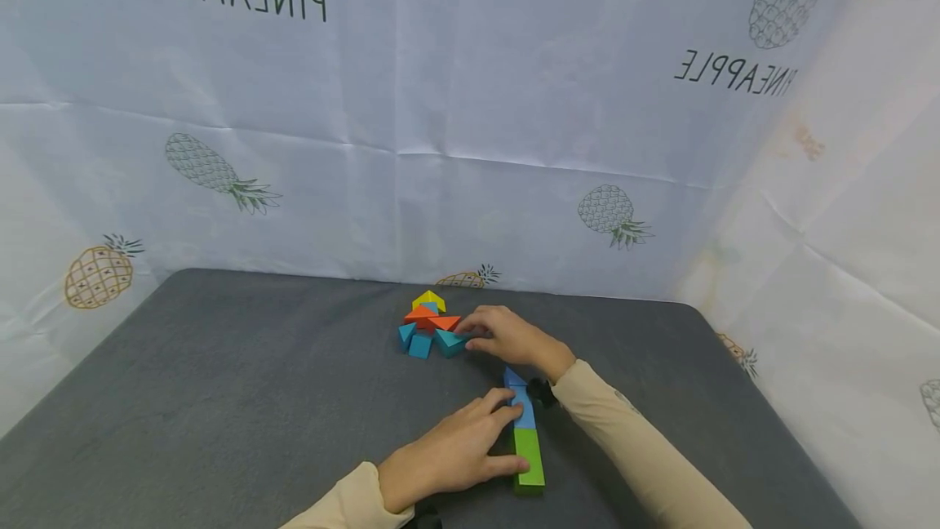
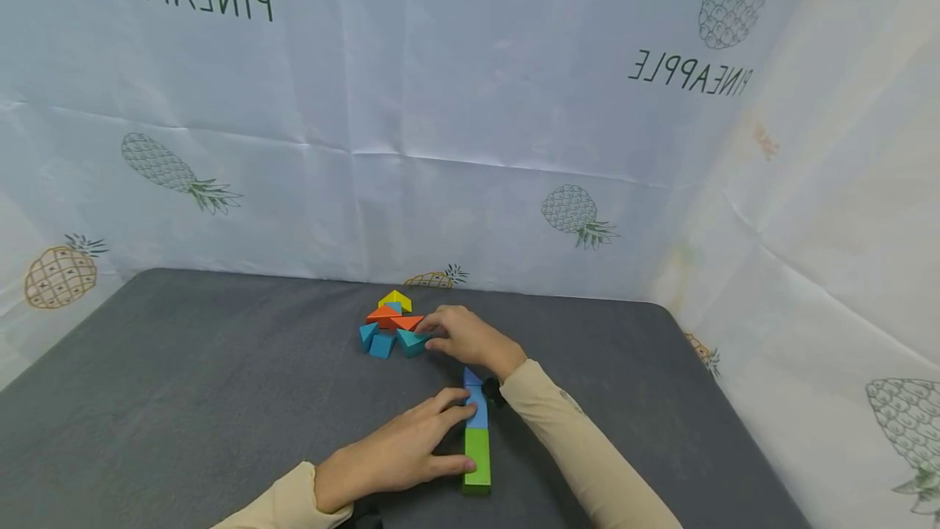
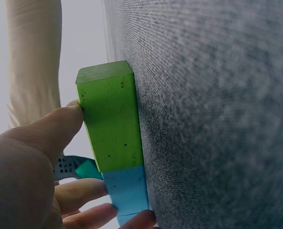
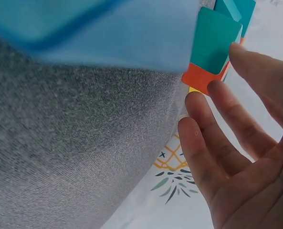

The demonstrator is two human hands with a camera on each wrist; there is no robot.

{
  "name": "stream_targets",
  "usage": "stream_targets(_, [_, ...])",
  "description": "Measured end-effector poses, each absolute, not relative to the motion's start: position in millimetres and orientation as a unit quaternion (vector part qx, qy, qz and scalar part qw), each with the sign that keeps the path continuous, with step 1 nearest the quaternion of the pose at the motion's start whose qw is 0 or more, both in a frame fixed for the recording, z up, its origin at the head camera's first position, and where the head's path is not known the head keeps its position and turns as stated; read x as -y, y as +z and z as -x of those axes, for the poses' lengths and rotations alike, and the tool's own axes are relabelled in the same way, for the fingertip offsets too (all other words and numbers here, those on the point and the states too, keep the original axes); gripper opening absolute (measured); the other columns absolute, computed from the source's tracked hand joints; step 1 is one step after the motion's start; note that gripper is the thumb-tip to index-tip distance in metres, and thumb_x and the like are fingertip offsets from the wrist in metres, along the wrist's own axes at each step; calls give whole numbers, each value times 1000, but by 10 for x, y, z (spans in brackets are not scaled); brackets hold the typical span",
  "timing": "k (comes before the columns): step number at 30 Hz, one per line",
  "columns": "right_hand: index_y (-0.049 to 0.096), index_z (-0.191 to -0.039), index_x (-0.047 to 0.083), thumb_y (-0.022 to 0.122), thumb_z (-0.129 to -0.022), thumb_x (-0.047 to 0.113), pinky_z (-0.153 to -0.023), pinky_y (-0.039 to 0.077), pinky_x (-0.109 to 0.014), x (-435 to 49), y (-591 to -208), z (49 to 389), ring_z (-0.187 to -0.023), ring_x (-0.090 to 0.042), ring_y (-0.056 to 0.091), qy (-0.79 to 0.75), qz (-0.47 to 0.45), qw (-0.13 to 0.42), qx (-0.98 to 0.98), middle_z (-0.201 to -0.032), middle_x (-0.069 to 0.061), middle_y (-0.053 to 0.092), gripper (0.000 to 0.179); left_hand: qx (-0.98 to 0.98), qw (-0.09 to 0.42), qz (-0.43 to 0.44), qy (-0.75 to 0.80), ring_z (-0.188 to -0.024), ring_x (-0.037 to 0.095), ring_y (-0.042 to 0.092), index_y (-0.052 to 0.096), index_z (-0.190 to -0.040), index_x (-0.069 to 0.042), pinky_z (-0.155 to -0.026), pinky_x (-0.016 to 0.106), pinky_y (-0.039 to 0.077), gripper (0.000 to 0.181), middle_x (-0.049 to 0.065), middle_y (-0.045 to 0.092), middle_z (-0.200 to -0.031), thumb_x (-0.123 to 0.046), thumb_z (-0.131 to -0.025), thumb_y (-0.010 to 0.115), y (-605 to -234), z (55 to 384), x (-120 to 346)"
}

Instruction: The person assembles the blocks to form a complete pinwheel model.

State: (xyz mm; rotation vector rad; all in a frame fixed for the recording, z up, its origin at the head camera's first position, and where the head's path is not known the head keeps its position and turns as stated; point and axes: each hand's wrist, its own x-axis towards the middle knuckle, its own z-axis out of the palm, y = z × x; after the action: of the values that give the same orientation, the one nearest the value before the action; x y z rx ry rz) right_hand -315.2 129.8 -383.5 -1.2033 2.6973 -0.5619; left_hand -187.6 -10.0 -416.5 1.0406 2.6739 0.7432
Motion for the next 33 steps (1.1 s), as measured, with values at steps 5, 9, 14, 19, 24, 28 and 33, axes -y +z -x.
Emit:
stream_targets(5, [69,-121,10,63,-97,9,-92,54,-37,-1263,-3823,3183,-113,-24,63,-179,403,76,-895,-122,-8,67,25,-900,85,-350,248,-135,23,50,49,-147,-13,-101,38,51,70,4,41,-153,-56,-92,62,-4169,1879,97])
stream_targets(9, [70,-120,9,63,-96,6,-93,54,-37,-1245,-3819,3203,-115,-26,63,-180,403,81,-894,-123,-9,68,25,-899,85,-349,249,-135,22,49,49,-146,-13,-102,38,51,70,4,41,-153,-56,-92,62,-4166,1874,103])
stream_targets(14, [70,-120,9,62,-96,4,-93,54,-33,-1217,-3812,3223,-115,-25,65,-183,402,87,-893,-122,-8,69,26,-900,81,-351,246,-135,23,49,49,-146,-13,-102,37,51,70,4,40,-153,-56,-93,61,-4175,1875,107])
stream_targets(19, [70,-120,9,63,-96,4,-91,55,-31,-1197,-3804,3233,-113,-24,66,-183,409,84,-890,-121,-7,71,26,-899,79,-354,247,-135,23,50,49,-146,-13,-101,36,51,69,4,40,-152,-55,-93,61,-4175,1877,109])
stream_targets(24, [72,-118,10,65,-95,6,-88,56,-29,-1198,-3805,3245,-110,-23,68,-180,404,82,-893,-119,-6,72,24,-899,78,-355,245,-134,22,50,49,-146,-12,-101,36,51,69,5,41,-152,-55,-93,61,-4173,1877,110])
stream_targets(28, [73,-117,10,65,-95,6,-88,57,-30,-1221,-3798,3254,-109,-23,68,-182,403,85,-893,-119,-6,72,24,-899,76,-355,244,-134,22,50,49,-146,-12,-101,36,51,69,5,41,-152,-56,-93,61,-4177,1879,111])
stream_targets(33, [71,-119,9,64,-95,6,-89,57,-32,-1263,-3772,3251,-110,-24,68,-183,398,99,-894,-120,-8,71,25,-900,75,-354,244,-133,21,50,50,-145,-12,-101,35,52,69,4,42,-151,-56,-93,61,-4182,1878,112])
